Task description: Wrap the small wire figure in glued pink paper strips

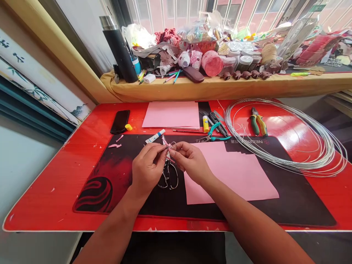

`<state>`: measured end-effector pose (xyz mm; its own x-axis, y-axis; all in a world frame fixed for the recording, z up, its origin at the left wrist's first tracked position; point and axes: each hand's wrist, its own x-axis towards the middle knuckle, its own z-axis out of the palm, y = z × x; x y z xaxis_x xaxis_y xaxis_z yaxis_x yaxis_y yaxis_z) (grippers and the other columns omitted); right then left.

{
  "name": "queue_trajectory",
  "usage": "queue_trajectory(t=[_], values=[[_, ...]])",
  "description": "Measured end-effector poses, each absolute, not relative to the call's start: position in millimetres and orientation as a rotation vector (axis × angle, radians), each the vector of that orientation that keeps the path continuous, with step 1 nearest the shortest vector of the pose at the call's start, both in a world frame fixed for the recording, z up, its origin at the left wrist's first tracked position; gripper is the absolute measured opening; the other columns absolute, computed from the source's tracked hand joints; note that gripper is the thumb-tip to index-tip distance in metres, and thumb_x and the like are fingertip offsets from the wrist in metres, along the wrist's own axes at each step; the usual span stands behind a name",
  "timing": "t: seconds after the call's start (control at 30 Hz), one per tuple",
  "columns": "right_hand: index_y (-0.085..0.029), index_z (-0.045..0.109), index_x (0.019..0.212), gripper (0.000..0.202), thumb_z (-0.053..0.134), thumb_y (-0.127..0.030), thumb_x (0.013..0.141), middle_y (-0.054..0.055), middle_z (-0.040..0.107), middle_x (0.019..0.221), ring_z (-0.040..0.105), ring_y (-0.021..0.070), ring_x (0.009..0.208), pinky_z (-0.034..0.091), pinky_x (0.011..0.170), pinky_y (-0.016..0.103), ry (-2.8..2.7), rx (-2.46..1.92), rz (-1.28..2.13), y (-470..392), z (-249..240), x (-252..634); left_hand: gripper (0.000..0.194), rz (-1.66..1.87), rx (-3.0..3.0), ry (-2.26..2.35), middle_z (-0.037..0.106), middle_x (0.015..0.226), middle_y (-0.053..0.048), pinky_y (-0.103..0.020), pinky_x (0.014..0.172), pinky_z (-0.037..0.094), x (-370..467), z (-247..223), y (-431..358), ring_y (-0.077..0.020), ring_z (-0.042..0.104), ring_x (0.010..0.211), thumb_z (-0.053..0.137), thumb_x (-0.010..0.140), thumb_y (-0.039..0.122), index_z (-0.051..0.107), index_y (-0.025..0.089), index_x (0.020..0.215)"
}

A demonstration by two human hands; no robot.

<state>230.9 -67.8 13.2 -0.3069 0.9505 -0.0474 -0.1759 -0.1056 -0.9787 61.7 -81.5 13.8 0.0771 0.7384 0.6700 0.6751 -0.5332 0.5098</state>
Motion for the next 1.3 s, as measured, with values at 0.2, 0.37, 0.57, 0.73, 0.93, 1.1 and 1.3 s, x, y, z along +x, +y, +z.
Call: queue_trajectory(t=[0.2,0.37,0.57,0.73,0.93,1.1,1.3], values=[[-0.022,0.062,0.094,0.034,0.075,-0.053,0.090,-0.009,0.045,0.058,0.037,0.0101,0.050,0.027,0.050,0.026,-1.349,-1.024,1.426,-69.5,12.9,230.2,0.011,1.453,2.336,1.499,0.078,0.101,-0.006,-0.028,0.084,0.059,61.5,13.0,-82.7,-0.0172,0.074,0.092,0.065,0.101,0.017,0.075,0.020,0.105],[-0.022,0.064,0.090,0.035,0.075,-0.055,0.089,-0.008,0.046,0.058,0.037,0.0104,0.051,0.028,0.050,0.026,-1.363,-1.063,1.379,-68.9,10.4,231.0,0.012,1.422,2.336,1.524,0.079,0.100,-0.006,-0.028,0.082,0.059,62.3,12.7,-83.9,-0.0173,0.074,0.090,0.064,0.101,0.019,0.075,0.020,0.104],[-0.021,0.066,0.088,0.040,0.080,-0.058,0.083,-0.006,0.052,0.061,0.039,0.0095,0.050,0.028,0.047,0.025,-1.273,-1.044,1.489,-66.9,12.5,232.1,0.011,1.435,2.310,1.519,0.078,0.100,-0.006,-0.028,0.082,0.060,62.8,12.3,-82.6,-0.0170,0.074,0.090,0.065,0.101,0.018,0.075,0.020,0.103],[-0.020,0.066,0.088,0.043,0.083,-0.059,0.080,-0.007,0.053,0.061,0.039,0.0085,0.048,0.028,0.046,0.025,-1.206,-1.001,1.571,-66.9,16.3,232.3,0.011,1.430,2.265,1.504,0.078,0.101,-0.006,-0.028,0.083,0.060,62.1,13.0,-82.5,-0.0174,0.074,0.092,0.064,0.101,0.019,0.075,0.020,0.105],[-0.020,0.069,0.086,0.040,0.086,-0.055,0.079,-0.007,0.053,0.061,0.037,0.0076,0.047,0.027,0.045,0.025,-1.131,-0.977,1.619,-67.9,19.1,231.8,0.014,1.411,2.247,1.496,0.078,0.102,-0.006,-0.031,0.088,0.060,59.7,15.2,-81.5,-0.0196,0.074,0.097,0.062,0.103,0.024,0.076,0.021,0.105],[-0.020,0.069,0.086,0.041,0.088,-0.055,0.077,-0.007,0.053,0.061,0.035,0.0072,0.046,0.026,0.044,0.025,-1.087,-0.963,1.646,-67.5,20.8,231.5,0.016,1.382,2.238,1.449,0.078,0.106,-0.007,-0.032,0.090,0.059,57.4,15.9,-80.1,-0.0202,0.073,0.100,0.061,0.104,0.024,0.076,0.022,0.109],[-0.020,0.068,0.086,0.042,0.088,-0.056,0.077,-0.008,0.052,0.062,0.036,0.0066,0.046,0.026,0.044,0.025,-1.089,-0.948,1.659,-66.8,20.1,232.1,0.012,1.419,2.217,1.427,0.077,0.102,-0.005,-0.031,0.090,0.058,57.8,15.5,-78.9,-0.0194,0.073,0.097,0.064,0.103,0.022,0.076,0.022,0.106]])
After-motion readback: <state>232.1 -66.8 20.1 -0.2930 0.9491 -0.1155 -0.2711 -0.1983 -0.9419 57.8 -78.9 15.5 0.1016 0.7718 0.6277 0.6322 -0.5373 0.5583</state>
